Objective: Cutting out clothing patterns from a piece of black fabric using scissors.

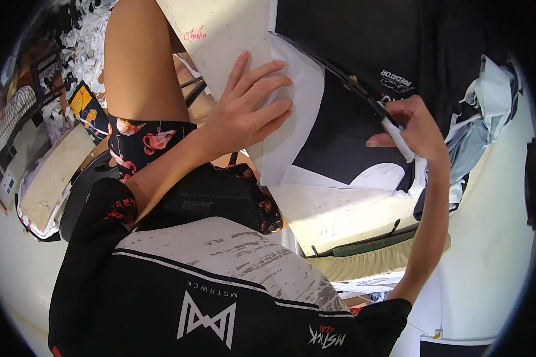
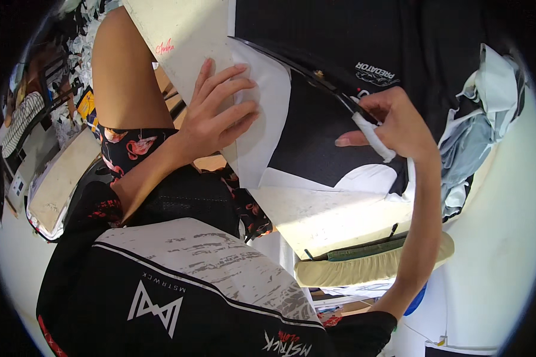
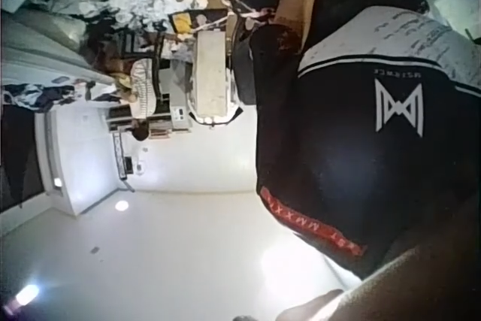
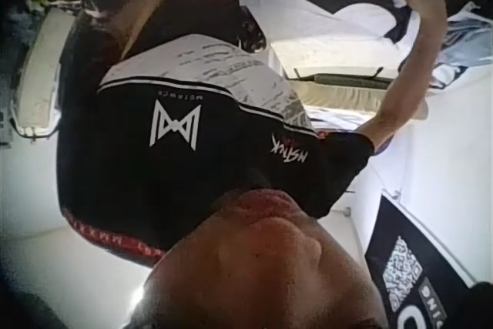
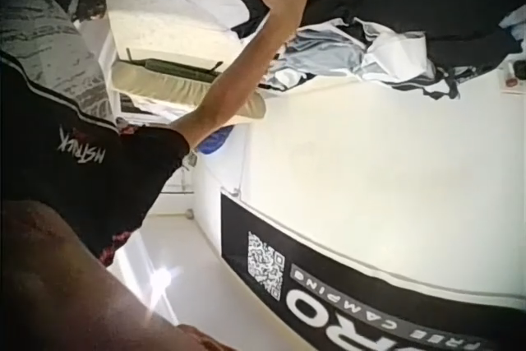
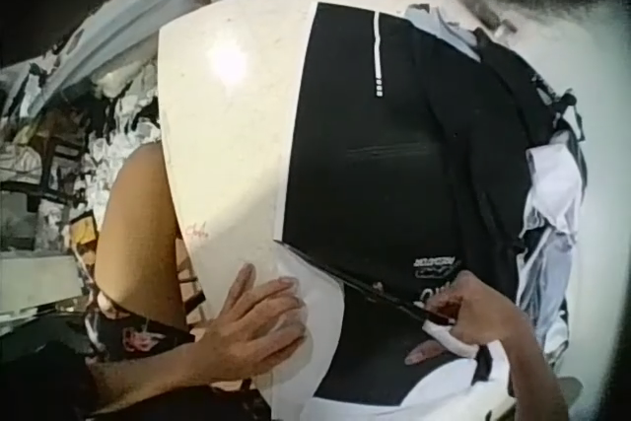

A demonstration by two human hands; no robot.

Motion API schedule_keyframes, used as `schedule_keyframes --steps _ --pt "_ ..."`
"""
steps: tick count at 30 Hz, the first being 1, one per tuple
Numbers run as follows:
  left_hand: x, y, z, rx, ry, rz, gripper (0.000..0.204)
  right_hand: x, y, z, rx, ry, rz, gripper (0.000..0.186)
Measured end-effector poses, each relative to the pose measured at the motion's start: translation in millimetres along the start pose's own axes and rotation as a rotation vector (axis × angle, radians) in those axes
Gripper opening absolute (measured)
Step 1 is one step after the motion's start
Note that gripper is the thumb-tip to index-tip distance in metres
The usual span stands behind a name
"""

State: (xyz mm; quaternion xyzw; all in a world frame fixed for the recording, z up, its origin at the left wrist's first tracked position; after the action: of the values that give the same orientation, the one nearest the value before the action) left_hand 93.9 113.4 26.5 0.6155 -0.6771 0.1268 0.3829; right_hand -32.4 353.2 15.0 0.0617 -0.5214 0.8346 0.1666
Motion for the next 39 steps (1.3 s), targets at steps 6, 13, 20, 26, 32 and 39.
schedule_keyframes --steps 6,13,20,26,32,39 --pt "-12.4 6.1 9.7 0.03 -0.022 -0.013 0.022 -27.4 -7.3 -1.2 0.148 0.092 -0.127 0.042" --pt "1.3 1.2 23.9 0.07 -0.039 -0.088 0.023 -100.5 -37.0 -8.6 0.115 0.276 -0.3 0.042" --pt "14.6 -3.4 29.3 0.059 0.011 -0.106 0.021 -192.4 -73.4 -8.0 0.014 0.419 -0.426 0.037" --pt "15.5 -12.5 40.8 0.114 0.006 -0.135 0.024 -230.5 -110.2 16.3 -0.025 0.406 -0.712 0.032" --pt "2.1 -9.6 29.9 -0.009 0.034 -0.112 0.022 -172.8 -92.7 -14.2 -0.135 0.414 -1.421 0.036" --pt "-6.7 -32.0 17.6 -0.038 -0.096 0.097 0.018 -221.9 -109.2 -54.7 -0.177 0.395 -1.569 0.035"
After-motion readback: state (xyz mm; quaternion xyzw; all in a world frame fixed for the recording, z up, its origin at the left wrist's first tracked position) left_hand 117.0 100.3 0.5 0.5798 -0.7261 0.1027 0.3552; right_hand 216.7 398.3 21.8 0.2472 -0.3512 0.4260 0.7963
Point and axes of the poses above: each hand's wrist, its own y-axis towards the middle knuckle, its own x-axis out of the back of the hand, z = x × y, the point moved 8 cm from there along y, towards the middle knuckle, and after that the axes turned 1 degree about -z, right-handed, at the moved point
